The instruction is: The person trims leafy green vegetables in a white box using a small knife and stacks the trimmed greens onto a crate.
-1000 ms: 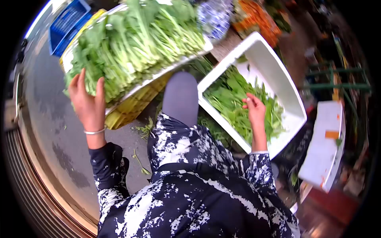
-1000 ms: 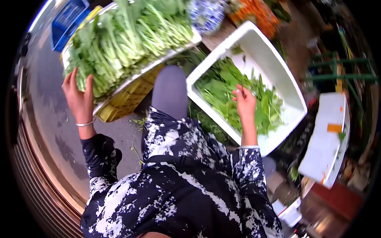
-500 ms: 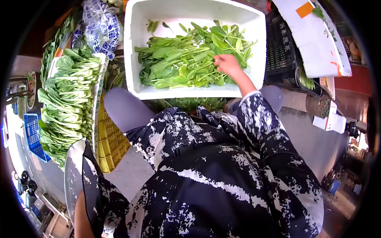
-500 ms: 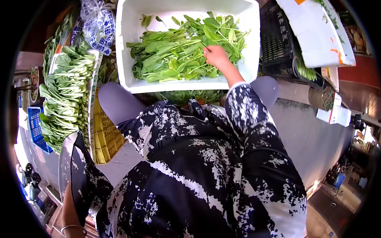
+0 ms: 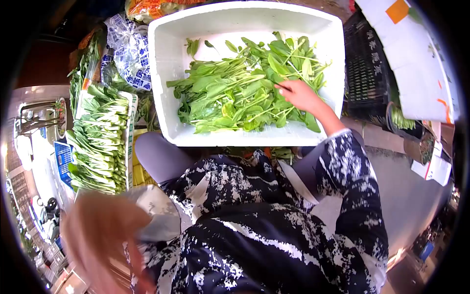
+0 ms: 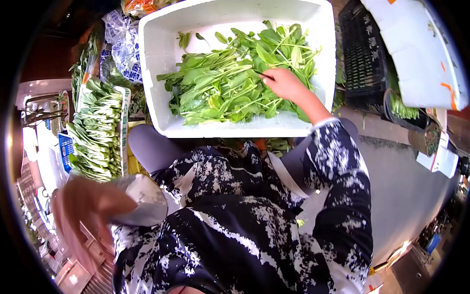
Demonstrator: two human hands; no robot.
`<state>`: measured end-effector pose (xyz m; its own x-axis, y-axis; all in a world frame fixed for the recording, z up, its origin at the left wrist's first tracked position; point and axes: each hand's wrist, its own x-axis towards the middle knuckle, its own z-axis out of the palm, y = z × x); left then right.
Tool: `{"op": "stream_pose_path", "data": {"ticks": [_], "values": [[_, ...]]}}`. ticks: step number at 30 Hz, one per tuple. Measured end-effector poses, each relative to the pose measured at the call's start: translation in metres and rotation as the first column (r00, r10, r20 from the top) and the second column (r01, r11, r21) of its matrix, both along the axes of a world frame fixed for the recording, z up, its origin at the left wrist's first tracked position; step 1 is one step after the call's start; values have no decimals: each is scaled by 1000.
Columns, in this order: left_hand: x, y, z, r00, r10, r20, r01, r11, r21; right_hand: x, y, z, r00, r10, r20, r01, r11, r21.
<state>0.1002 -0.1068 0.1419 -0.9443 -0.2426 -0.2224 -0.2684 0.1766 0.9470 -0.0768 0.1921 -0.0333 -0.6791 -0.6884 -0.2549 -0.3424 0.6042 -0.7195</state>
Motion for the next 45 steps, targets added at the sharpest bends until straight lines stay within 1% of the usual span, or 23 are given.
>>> {"op": "stream_pose_path", "data": {"ticks": [1,3,4,6,7,9,10,12,13,14,16,17,19,26,29,31,33,34,36,38,42,44,45], "values": [[-19,1,-12,996,27,81,-25,999,-27,2,10,-7,1000,3,14,-3,1000,-16],[-57,7,-50,967,42,251,-11,992,-128,6,27,-24,914,-276,298,316,944,-91],[-75,12,-74,953,20,304,38,982,-185,2,28,-21,912,-266,313,310,946,-99],[-99,26,-138,958,-150,245,227,916,-330,-8,22,1,968,-178,-174,201,972,124],[-109,30,-177,950,-277,143,312,849,-427,-14,15,-1,970,-184,-158,204,972,116],[-118,60,-193,940,-253,231,342,710,-615,-28,0,-7,939,-294,180,314,944,-97],[-118,68,-206,928,-253,273,365,477,-800,-29,-4,-10,936,-300,187,321,942,-98],[-113,77,-221,887,-211,410,461,434,-774,-23,-8,-22,997,-74,-16,73,993,-89],[-111,82,-223,837,-163,523,540,397,-742,-19,-6,-29,997,-78,-11,77,993,-90],[-105,82,-229,808,-157,568,585,329,-741,-13,-2,-34,997,8,-74,-3,997,72],[-92,81,-235,824,-182,536,563,366,-741,-10,5,-36,984,143,-108,-94,924,370],[-85,80,-238,845,-197,497,532,409,-742,-17,7,-36,985,136,-107,-87,924,372],[-67,83,-241,873,-212,440,488,416,-767,-34,11,-36,993,73,89,-115,687,718],[-42,91,-244,922,-249,297,379,424,-823,-58,33,-76,999,39,28,-47,827,561],[-52,80,-233,923,-287,255,375,531,-760,-42,14,-29,997,-82,-13,78,863,499],[-52,66,-225,963,-251,94,232,601,-765,-23,7,-8,996,-68,-60,88,895,437],[-43,48,-208,985,-163,58,148,612,-777,-8,3,-7,963,-118,243,50,962,269],[-32,35,-206,983,-153,105,178,611,-771,3,-2,-9,965,-103,241,36,963,269],[-16,21,-201,979,-136,149,201,615,-762,23,-8,-24,774,4,633,-75,994,86],[-4,19,-195,861,-135,490,471,571,-672,42,-18,-61,747,196,635,-116,979,-165],[5,6,-233,878,-156,453,437,650,-622,74,-53,-57,824,296,483,-328,944,-18],[-4,11,-231,867,-109,486,439,628,-643,81,-65,-41,843,378,383,-493,829,266],[-8,14,-232,851,-67,521,453,598,-661,84,-70,-44,842,380,383,-496,824,274]]}}
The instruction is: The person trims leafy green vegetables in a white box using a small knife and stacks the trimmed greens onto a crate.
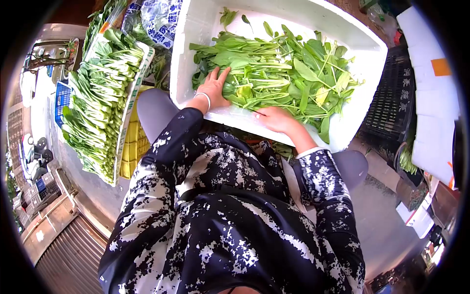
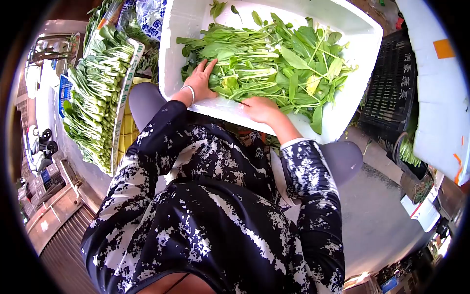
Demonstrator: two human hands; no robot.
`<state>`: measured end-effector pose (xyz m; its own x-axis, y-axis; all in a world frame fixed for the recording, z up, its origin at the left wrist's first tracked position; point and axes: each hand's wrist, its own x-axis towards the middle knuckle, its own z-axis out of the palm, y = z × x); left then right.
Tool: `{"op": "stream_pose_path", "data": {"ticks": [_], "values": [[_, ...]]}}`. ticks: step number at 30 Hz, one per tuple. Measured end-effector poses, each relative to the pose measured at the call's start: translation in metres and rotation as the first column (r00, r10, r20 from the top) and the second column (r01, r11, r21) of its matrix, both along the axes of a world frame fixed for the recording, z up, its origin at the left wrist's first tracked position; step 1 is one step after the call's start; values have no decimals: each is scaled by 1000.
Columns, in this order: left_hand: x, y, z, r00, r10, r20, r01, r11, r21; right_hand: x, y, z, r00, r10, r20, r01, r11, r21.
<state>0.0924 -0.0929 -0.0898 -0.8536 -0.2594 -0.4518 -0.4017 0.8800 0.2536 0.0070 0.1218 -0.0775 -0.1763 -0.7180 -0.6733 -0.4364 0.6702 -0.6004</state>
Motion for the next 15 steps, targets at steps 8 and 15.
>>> {"op": "stream_pose_path", "data": {"ticks": [8,15], "values": [[-46,-25,-11,989,10,-149,-30,990,-135,-36,-39,-19,989,-99,-106,112,986,121],[-87,-41,10,997,0,-75,-10,992,-122,-82,-63,12,981,-192,-40,196,962,189]]}}
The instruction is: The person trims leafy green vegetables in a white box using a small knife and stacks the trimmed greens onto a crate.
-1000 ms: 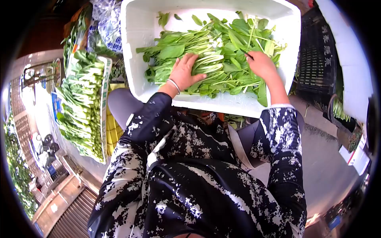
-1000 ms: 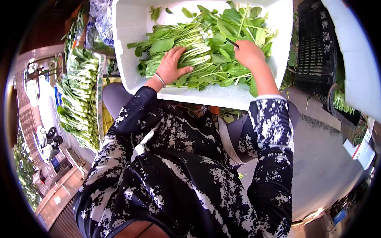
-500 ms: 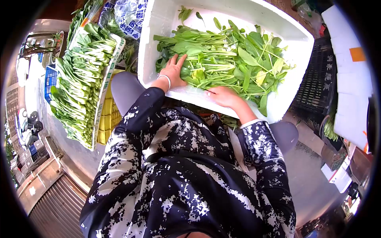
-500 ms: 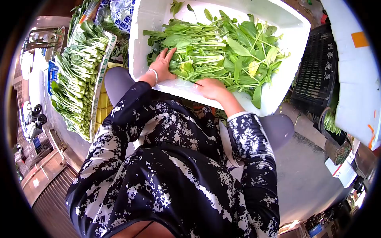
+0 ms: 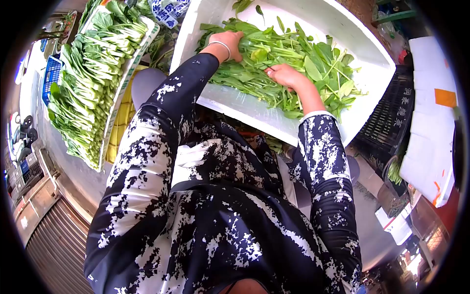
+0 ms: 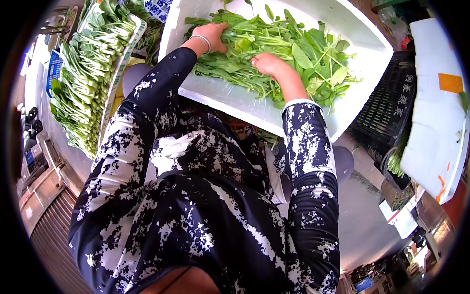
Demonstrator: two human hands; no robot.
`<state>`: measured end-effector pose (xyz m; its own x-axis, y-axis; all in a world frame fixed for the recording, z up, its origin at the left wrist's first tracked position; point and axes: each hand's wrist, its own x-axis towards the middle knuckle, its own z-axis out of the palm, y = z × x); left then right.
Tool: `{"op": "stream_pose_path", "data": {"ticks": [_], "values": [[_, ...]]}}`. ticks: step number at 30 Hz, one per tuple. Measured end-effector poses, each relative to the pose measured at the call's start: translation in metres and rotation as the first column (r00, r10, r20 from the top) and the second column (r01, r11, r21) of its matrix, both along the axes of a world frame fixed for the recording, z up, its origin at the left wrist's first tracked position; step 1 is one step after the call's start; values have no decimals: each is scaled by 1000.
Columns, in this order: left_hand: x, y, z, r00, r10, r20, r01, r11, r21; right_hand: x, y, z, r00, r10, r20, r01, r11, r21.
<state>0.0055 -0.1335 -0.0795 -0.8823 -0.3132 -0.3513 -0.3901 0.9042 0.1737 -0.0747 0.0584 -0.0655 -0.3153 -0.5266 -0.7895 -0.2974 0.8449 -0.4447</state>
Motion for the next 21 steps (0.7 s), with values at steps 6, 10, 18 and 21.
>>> {"op": "stream_pose_path", "data": {"ticks": [6,10,18,21], "values": [[59,55,47,873,15,-487,-167,948,-272,6,5,-16,999,-6,-31,6,1000,-19],[88,104,13,518,807,284,-426,-44,904,3,9,-26,999,-36,-18,34,996,-85],[36,117,-71,240,574,783,-298,-725,622,-2,19,1,963,-116,245,147,983,-112],[26,116,-102,166,498,851,-206,-827,523,-20,1,44,964,-119,240,172,962,-214]]}}
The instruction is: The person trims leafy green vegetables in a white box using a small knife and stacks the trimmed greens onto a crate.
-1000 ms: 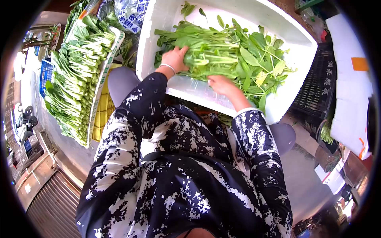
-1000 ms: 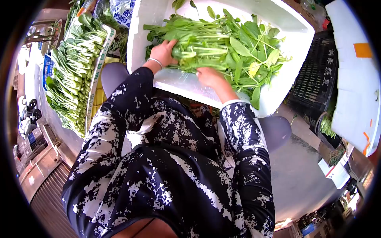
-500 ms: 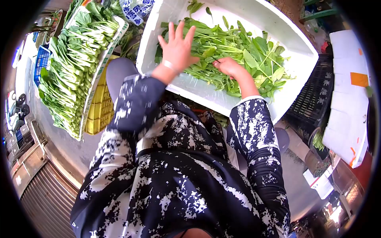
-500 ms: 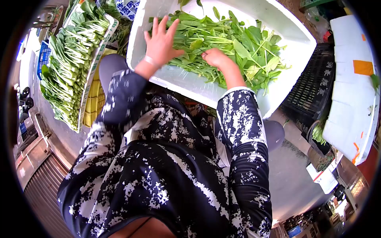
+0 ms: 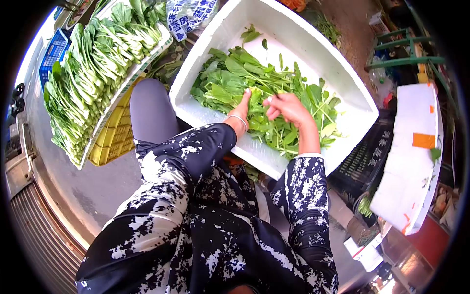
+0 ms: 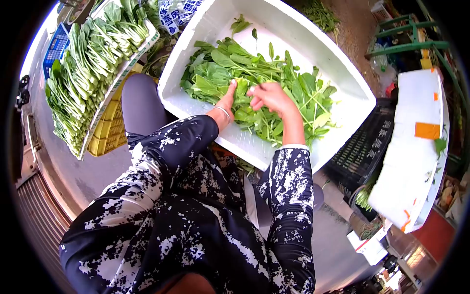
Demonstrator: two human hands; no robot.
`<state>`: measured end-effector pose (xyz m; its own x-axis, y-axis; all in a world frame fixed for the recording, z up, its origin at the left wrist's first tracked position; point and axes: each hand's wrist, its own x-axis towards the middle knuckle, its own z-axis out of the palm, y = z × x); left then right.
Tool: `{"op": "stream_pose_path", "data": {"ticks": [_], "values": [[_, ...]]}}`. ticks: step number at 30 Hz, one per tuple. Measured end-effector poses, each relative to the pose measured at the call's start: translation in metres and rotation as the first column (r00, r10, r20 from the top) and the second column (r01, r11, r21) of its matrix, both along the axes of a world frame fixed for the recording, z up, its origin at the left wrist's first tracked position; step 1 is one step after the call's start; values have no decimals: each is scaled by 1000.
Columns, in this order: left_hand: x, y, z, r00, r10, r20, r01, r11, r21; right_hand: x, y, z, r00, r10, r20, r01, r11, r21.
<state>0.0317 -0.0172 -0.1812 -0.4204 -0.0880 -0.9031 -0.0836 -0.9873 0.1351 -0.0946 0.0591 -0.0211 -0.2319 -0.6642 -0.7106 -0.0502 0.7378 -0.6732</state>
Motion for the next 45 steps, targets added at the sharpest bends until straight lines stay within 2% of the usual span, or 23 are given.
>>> {"op": "stream_pose_path", "data": {"ticks": [2,3,4,6,8,10,13,15,18,21,23,25,28,30,31,32,33,34,38,41,42,43,45], "values": [[-2,2,1,993,108,51,-109,994,29,-19,-21,-33,960,-98,-262,24,962,-272],[-1,5,7,978,183,100,-186,982,24,-29,-36,-42,903,-37,-429,-37,986,-163],[-1,8,8,955,256,148,-261,965,18,-31,-51,-42,902,-21,-432,-56,985,-166],[0,5,4,916,345,204,-354,935,9,-28,-82,-47,688,55,-724,-140,989,-57],[3,6,-15,954,279,109,-283,959,22,-38,-108,-72,694,145,-705,-177,984,28],[3,1,-9,946,260,193,-264,965,-4,-43,-126,-96,665,233,-710,-216,970,115],[3,-14,19,993,115,24,-117,982,147,-33,-135,-115,562,519,-644,-345,855,388],[-2,-6,-34,990,128,61,-137,976,168,-23,-126,-117,574,523,-629,-363,852,377],[0,1,-48,984,157,86,-170,970,172,-13,-111,-115,660,528,-534,-420,849,320],[7,-3,9,967,253,27,-254,953,163,-12,-104,-111,657,496,-568,-435,865,251],[13,2,-6,952,304,-24,-295,938,181,-14,-116,-85,733,559,-387,-453,826,336],[12,-1,-6,931,356,-87,-334,922,197,-20,-117,-94,717,569,-402,-439,817,374],[15,-8,10,913,372,-169,-353,926,132,-36,-114,-91,747,582,-322,-434,794,426],[13,-17,28,942,246,-227,-259,965,-30,-54,-101,-93,872,427,-240,-292,845,447],[10,-18,39,977,176,-120,-195,964,-178,-64,-92,-89,889,372,-268,-244,878,411],[5,-18,40,975,186,-123,-206,963,-175,-71,-83,-88,902,315,-294,-197,908,370],[-1,-18,40,960,166,-224,-205,965,-166,-64,-85,-57,847,327,-419,-145,901,409],[-5,-15,39,937,141,-320,-198,968,-154,-74,-80,-49,889,291,-354,-142,909,392],[-27,-14,61,821,198,-535,-246,969,-18,-67,-82,18,699,292,-652,-71,936,344],[-31,-22,90,758,213,-616,-252,967,26,-64,-100,66,737,265,-622,-102,953,286],[-32,-22,92,733,242,-636,-271,961,54,-64,-105,68,727,253,-638,-118,962,248],[-31,-22,89,737,243,-631,-280,959,43,-71,-112,60,606,305,-734,-105,946,306],[-31,-24,59,793,272,-545,-246,961,123,-77,-125,20,613,267,-743,-113,961,251]]}}
